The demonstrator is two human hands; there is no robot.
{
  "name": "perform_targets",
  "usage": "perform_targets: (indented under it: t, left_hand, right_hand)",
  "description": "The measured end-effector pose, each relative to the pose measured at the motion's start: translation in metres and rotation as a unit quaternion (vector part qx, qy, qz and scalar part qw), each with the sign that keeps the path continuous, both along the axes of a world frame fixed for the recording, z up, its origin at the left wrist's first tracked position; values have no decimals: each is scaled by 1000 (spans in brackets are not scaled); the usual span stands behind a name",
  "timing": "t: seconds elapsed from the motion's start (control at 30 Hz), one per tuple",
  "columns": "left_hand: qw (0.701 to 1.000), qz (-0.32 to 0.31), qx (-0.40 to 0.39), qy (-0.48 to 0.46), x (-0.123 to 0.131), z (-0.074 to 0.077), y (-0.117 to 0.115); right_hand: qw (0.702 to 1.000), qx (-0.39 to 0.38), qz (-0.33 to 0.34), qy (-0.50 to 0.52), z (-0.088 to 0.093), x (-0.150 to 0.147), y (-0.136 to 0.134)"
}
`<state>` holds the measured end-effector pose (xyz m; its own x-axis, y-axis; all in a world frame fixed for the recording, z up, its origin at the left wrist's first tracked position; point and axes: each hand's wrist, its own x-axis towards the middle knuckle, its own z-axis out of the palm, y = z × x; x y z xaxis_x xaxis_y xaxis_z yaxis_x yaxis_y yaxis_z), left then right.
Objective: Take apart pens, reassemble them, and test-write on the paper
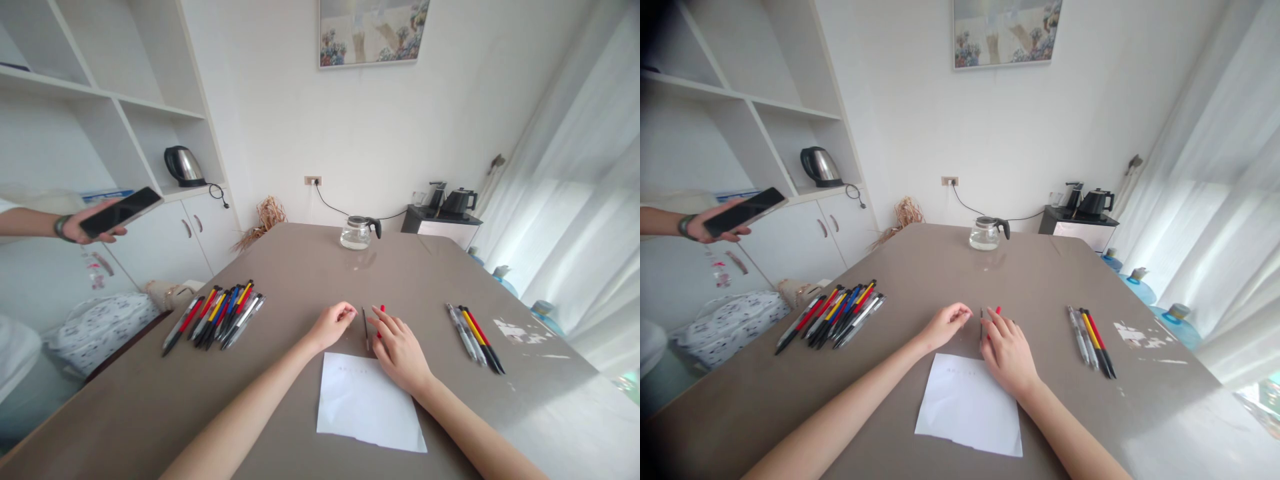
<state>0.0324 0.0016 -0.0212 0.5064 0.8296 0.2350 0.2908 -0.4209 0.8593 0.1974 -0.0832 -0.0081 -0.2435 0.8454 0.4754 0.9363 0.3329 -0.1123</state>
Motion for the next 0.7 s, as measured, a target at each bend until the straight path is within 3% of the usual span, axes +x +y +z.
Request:
perform_targets:
  t: [0.27, 0.7]
  left_hand:
    - [998, -11, -47, -29, 0, -2, 0]
    - [997, -9, -64, -36, 1, 0, -1]
  right_hand:
    - [999, -5, 30, -17, 3, -2, -1]
    - [999, -31, 21, -31, 4, -5, -4]
